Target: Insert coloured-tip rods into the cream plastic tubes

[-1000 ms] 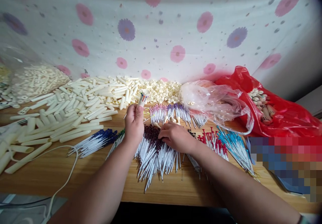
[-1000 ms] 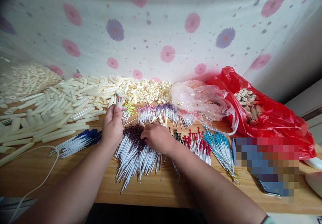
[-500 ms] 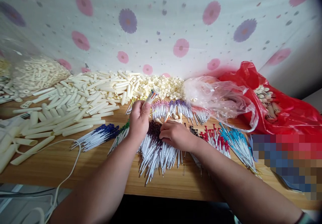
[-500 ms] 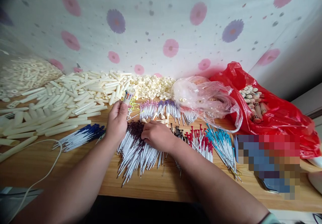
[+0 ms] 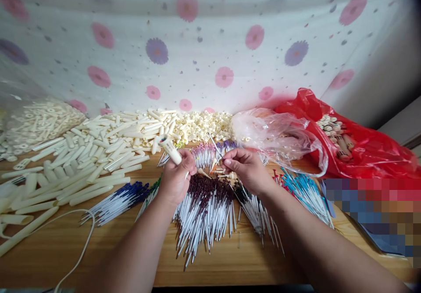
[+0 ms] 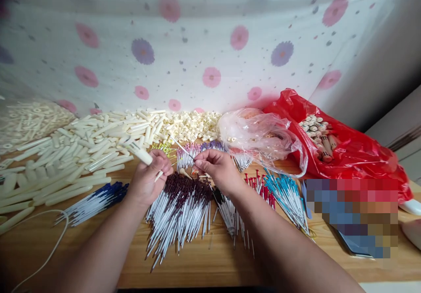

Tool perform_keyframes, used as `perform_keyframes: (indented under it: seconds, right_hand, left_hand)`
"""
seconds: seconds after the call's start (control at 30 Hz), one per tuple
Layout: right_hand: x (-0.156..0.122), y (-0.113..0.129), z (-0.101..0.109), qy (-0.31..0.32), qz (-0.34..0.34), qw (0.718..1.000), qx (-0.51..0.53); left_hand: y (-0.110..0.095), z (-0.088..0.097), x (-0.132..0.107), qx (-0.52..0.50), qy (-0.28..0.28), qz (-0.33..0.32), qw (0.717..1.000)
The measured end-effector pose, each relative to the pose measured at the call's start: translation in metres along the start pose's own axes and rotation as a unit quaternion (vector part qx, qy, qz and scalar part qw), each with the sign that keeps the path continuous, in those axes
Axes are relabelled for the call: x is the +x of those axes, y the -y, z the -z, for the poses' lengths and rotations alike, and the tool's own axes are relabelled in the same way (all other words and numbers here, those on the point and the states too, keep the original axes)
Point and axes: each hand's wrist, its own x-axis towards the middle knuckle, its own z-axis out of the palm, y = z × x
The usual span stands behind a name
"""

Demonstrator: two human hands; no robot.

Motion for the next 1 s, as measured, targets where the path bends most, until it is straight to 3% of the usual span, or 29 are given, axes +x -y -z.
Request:
perform_keyframes:
  seconds: [0.07, 0.17, 0.33, 0.53, 0.83, 1.0]
  right_hand:
    - [-0.002, -0.001, -0.012, -0.025, -0.055, 0.995, 0.08]
    - [-0.006, -0.004, -0.027, -0.026, -0.112, 0.987, 0.109]
    - [-0.01, -0.008, -0.032, -0.013, -0.108, 0.991, 0.08]
    - [-0.01, -0.009, -0.026, 0.025, -0.041, 0.997, 0.061]
    - [-0.01, -0.017, -0.029, -0.037, 0.081, 0.996, -0.023]
    - [-0.012, -0.014, -0.03, -0.048, 0.167, 0.973, -0.154]
  left_hand:
    - [0.003, -0.003, -0.004, 0.01, 0.017, 0.003, 1.0]
    - [0.009, -0.006, -0.01, 0.066, 0.019, -0.004, 0.998]
    - [0.011, -0.009, -0.012, 0.064, -0.019, -0.009, 0.998]
    - [0.005, -0.014, -0.012, -0.006, -0.028, 0.026, 0.999]
    - [0.008, -0.018, -0.017, -0.029, -0.003, 0.06, 0.998]
    - [0.009, -0.018, -0.018, -0.054, -0.001, 0.07, 0.996]
